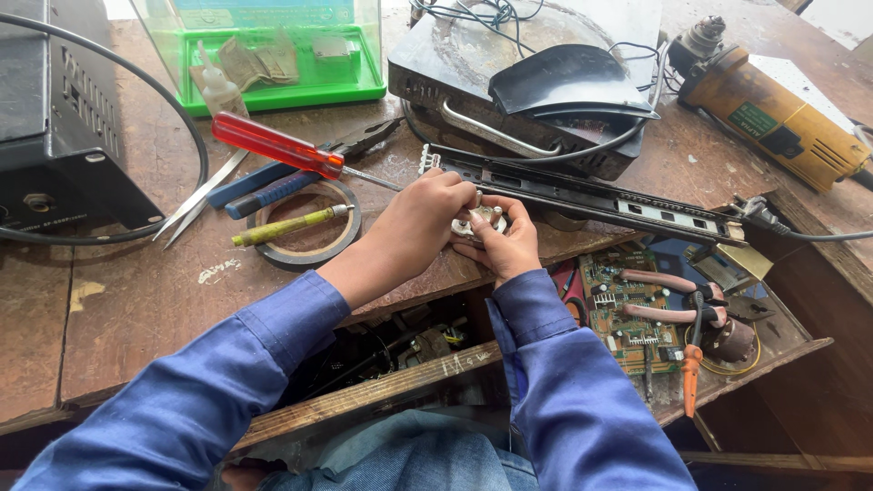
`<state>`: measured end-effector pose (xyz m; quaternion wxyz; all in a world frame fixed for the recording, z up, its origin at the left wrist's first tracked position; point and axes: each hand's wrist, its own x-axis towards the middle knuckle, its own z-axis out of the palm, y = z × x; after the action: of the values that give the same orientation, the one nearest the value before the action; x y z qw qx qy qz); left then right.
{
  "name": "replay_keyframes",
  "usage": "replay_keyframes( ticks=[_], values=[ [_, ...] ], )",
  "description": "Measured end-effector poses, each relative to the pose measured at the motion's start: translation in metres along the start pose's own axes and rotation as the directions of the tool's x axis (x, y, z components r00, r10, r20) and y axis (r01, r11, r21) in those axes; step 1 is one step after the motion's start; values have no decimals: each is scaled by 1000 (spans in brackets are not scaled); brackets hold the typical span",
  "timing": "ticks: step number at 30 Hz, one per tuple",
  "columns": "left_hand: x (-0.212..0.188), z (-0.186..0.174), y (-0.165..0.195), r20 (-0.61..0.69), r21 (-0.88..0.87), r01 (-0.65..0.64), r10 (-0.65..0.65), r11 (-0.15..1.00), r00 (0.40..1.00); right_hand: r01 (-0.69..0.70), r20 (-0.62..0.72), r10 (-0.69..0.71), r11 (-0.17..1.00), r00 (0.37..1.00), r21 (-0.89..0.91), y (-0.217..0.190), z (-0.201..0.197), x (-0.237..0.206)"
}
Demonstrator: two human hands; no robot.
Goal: The person disassembles a white electrical plug on a cluttered workbench, separating its cover and handling its internal metal contacts and screws. They use a small screwdriver on the plug parts and later tighten the reassembled plug with a red-handled screwdriver.
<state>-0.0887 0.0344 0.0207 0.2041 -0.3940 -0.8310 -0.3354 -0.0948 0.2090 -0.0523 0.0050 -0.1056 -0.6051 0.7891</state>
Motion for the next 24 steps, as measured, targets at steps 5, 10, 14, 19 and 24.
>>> replay_keyframes(
  ticks=[5, 10, 14, 19, 24],
  values=[
    [0, 4, -2, -21, -23, 9, -10, 1000, 1000, 9, -2, -9, 1000, 1000, -19, 0, 1, 0],
    [-2, 7, 0, -75, -80, 68, -74, 995, 994, 0, -1, 0, 1000, 1000, -25, -4, 3, -3],
    [-3, 8, 3, -91, -97, 75, -84, 992, 992, 8, -1, -9, 998, 1000, -55, -6, 4, -5],
    [-5, 5, 7, -103, -102, 73, -84, 992, 991, 17, 5, -17, 999, 1000, -28, -4, 4, -4],
    [-6, 3, 9, -104, -119, 77, -90, 990, 991, 14, 6, -14, 1000, 1000, -19, -2, 1, -1]
  ],
)
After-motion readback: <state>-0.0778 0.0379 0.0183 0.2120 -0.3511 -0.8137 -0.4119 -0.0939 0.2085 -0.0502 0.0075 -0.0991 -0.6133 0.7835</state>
